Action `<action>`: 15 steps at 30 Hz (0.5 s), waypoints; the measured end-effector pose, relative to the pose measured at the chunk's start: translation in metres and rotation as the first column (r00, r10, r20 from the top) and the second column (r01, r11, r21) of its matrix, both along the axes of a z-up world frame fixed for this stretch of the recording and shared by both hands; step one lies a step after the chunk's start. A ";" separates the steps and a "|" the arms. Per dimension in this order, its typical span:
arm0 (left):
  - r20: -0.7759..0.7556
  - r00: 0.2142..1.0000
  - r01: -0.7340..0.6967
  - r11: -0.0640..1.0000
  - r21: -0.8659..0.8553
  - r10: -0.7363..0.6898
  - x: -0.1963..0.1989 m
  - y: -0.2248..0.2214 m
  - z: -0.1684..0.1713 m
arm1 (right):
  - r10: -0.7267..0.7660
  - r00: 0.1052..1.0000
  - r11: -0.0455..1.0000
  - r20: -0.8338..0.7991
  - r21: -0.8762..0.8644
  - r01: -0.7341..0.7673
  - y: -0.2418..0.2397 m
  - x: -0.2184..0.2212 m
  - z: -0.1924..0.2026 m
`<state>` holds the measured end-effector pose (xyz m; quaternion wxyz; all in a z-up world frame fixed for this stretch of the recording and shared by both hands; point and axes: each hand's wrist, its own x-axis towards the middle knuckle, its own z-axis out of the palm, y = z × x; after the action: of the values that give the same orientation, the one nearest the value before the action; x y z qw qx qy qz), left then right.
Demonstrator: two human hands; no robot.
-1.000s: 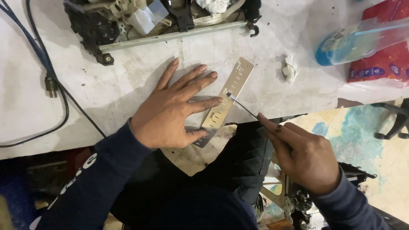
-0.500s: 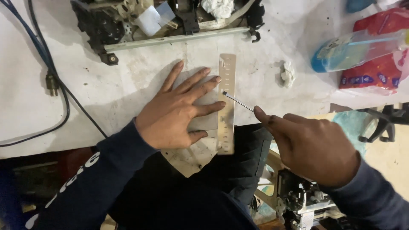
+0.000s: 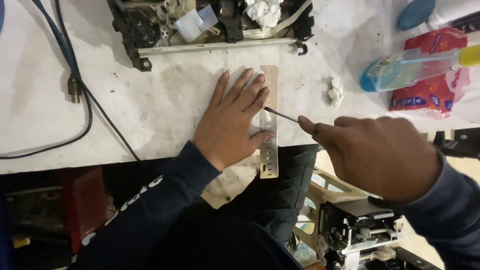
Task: A person is seen disassembling or repairing an electronic device, using a screwdriver to manipulate a metal bracket and handling internal components like ribbon cables.
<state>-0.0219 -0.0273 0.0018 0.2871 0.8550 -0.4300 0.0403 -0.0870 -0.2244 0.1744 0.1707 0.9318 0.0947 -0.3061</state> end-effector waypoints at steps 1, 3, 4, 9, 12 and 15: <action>0.002 1.000 -0.003 1.000 -0.001 0.003 0.000 0.000 0.000 | 0.003 1.000 1.000 0.002 -0.001 -0.003 0.000 0.006 0.003; 0.035 0.999 -0.019 0.999 0.031 0.018 -0.001 0.000 -0.001 | 0.059 0.996 0.998 -0.074 0.030 -0.057 0.000 0.017 0.008; 0.036 0.999 -0.019 0.999 0.033 0.018 0.000 0.000 -0.002 | 0.058 0.996 0.998 -0.072 0.032 -0.056 0.002 0.023 0.011; -0.010 1.000 -0.003 0.998 0.061 0.003 0.000 -0.001 0.000 | 0.007 0.983 0.988 -0.182 -0.148 -0.035 0.012 0.052 0.023; -0.009 1.000 -0.006 0.999 0.051 0.006 0.000 0.000 -0.001 | -0.023 0.975 0.970 -0.221 -0.240 -0.031 0.026 0.065 0.031; 0.025 1.000 -0.017 0.996 0.082 0.015 0.000 -0.001 -0.001 | 0.106 0.954 0.945 -0.280 -0.269 -0.184 0.037 0.067 0.034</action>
<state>-0.0222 -0.0282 0.0008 0.2459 0.8689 -0.4281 0.0354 -0.0202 -0.1875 0.2082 0.3147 0.8380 0.1389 -0.4236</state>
